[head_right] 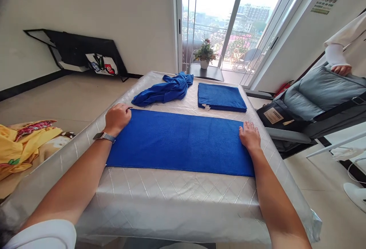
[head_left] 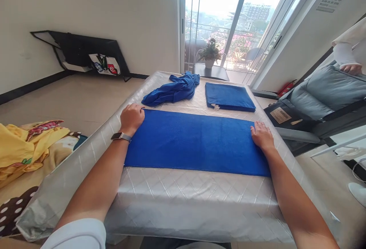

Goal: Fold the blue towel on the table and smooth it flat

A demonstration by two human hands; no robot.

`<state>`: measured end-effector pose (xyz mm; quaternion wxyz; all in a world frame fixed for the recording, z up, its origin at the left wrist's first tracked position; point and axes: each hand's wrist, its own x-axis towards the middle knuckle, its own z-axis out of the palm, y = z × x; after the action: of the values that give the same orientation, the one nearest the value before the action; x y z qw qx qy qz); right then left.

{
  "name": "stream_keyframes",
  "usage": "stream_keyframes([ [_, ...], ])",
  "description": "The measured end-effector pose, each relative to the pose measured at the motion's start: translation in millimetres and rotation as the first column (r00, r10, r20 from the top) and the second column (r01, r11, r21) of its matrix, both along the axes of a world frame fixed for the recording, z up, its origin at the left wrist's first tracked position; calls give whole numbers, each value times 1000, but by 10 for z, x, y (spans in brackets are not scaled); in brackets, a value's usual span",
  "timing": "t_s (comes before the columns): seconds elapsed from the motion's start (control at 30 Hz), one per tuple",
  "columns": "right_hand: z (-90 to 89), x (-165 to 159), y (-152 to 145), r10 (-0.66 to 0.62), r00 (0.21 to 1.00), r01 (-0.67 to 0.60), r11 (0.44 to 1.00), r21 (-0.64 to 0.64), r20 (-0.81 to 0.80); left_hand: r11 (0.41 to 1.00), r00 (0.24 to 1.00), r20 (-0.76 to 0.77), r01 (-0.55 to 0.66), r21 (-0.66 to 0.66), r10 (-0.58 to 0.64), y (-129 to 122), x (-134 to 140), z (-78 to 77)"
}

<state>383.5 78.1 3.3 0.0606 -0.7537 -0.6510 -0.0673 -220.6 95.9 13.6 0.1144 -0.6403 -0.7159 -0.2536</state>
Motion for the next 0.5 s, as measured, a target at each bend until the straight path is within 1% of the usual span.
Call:
stream_keyframes([
  [0.07,78,-223,-43,102,995,-101,993,67,-18,995,997,25,77,60,-78,-52,187,108],
  [0.13,169,-569,-64,248,967,-242,965,102,-53,981,981,58,178,82,-183,-106,477,193],
  [0.2,250,-1002,-58,391,915,-382,919,99,-96,954,952,55,298,38,-300,-141,854,239],
  [0.27,297,-1452,-21,481,865,-477,877,66,-141,907,909,6,416,-60,-417,-143,1269,237],
  [0.33,287,-1843,39,512,842,-518,855,8,-170,853,857,-47,503,-141,-513,-108,1656,186],
  [0.4,214,-2121,104,495,849,-514,855,-70,-186,814,819,-67,552,-183,-570,-51,1962,87],
  [0.43,160,-2211,133,478,858,-501,859,-105,-188,803,812,-58,561,-202,-581,-21,2075,23],
  [0.5,37,-2307,173,444,877,-471,871,-141,-186,798,822,-18,546,-257,-569,32,2218,-114],
])
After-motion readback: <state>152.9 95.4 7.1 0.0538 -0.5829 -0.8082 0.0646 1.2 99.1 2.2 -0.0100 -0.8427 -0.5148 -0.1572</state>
